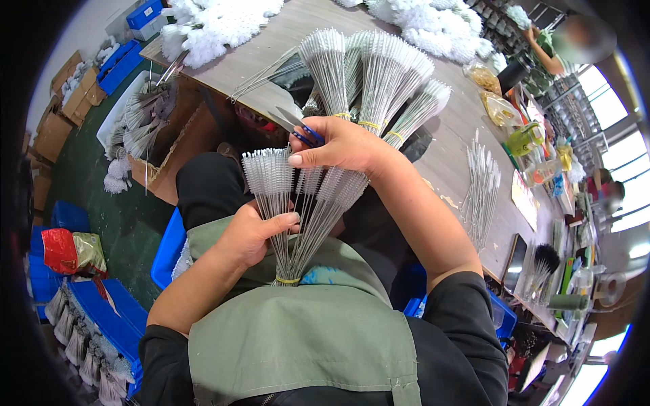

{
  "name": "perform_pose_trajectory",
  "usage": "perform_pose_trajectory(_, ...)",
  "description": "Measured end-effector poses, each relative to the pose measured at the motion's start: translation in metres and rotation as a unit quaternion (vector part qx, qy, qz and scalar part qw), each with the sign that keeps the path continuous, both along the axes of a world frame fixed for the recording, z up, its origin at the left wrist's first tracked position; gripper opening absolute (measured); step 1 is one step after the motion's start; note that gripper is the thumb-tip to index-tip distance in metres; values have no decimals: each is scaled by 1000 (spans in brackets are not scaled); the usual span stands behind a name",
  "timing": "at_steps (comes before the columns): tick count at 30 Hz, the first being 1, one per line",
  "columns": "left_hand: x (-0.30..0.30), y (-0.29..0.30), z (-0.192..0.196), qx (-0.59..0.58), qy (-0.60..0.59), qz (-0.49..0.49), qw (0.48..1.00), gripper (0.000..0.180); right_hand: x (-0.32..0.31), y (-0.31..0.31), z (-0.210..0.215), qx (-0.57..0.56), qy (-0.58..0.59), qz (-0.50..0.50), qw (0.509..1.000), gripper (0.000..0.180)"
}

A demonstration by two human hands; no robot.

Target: The recorder is trimming and assembling small white cleaning brushes at a workbench.

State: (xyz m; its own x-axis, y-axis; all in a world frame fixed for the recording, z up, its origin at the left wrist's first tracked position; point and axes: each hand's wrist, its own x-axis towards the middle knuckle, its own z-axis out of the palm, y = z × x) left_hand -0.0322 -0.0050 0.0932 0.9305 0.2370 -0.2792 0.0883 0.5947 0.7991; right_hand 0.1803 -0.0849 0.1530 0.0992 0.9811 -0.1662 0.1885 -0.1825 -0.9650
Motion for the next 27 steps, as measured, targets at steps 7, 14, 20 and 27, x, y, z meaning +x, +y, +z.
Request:
perform_pose_trajectory(7,1,7,-1,-58,5,-41,997,47,1,-5,1,11,70,2,997,23)
perform_pose_trajectory(14,4,3,1,64,-16,-10,998,46,3,-7,-5,2,60,0,998,22)
perform_pose_trajectory(20,3,3,3,-24,-26,-19,999,41,0,-7,1,-25,67,-15,997,20)
perform_pose_trajectory(27,-1,6,-2,-53,-11,-30,998,40,-2,-7,0,20,43,-17,999,20)
